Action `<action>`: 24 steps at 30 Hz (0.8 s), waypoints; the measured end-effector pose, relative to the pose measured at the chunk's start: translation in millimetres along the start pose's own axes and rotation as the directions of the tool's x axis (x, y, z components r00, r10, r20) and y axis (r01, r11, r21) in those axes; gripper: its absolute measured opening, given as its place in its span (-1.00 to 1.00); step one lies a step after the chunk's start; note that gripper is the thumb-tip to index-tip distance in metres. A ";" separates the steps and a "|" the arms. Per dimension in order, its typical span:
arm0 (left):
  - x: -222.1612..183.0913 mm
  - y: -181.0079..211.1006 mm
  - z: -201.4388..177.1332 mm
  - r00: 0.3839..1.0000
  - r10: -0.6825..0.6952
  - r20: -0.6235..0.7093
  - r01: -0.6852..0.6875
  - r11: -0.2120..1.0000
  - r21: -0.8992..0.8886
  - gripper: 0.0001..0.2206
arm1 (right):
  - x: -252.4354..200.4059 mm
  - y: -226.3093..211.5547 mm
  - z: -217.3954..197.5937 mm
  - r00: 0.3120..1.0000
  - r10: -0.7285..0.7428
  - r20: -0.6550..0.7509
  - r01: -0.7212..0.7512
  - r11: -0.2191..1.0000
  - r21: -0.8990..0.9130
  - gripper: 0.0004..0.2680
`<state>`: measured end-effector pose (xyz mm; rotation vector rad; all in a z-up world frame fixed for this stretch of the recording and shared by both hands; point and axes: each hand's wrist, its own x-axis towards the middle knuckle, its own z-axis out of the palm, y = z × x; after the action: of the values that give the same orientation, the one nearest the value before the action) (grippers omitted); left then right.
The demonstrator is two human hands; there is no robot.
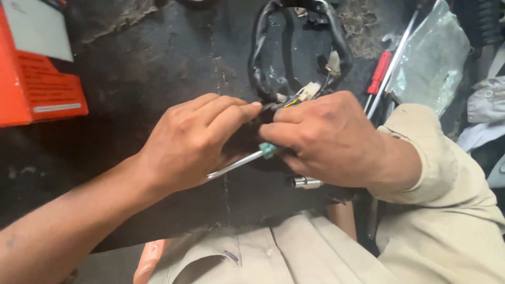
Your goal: Repairing and testing a motorcycle handlebar switch assembly using tools.
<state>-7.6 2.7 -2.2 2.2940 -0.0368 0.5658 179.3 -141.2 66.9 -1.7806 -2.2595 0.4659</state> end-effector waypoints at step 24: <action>1.5 2.6 3.9 1.000 0.016 -0.017 -0.015 1.000 0.022 -0.48 | 11.1 21.9 -6.5 0.926 -0.299 0.231 0.327 0.940 -0.097 -0.87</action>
<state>-5.2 -1.7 -2.2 2.3121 -0.0403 0.5967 198.7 -125.0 64.3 -1.4386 -2.7226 0.4705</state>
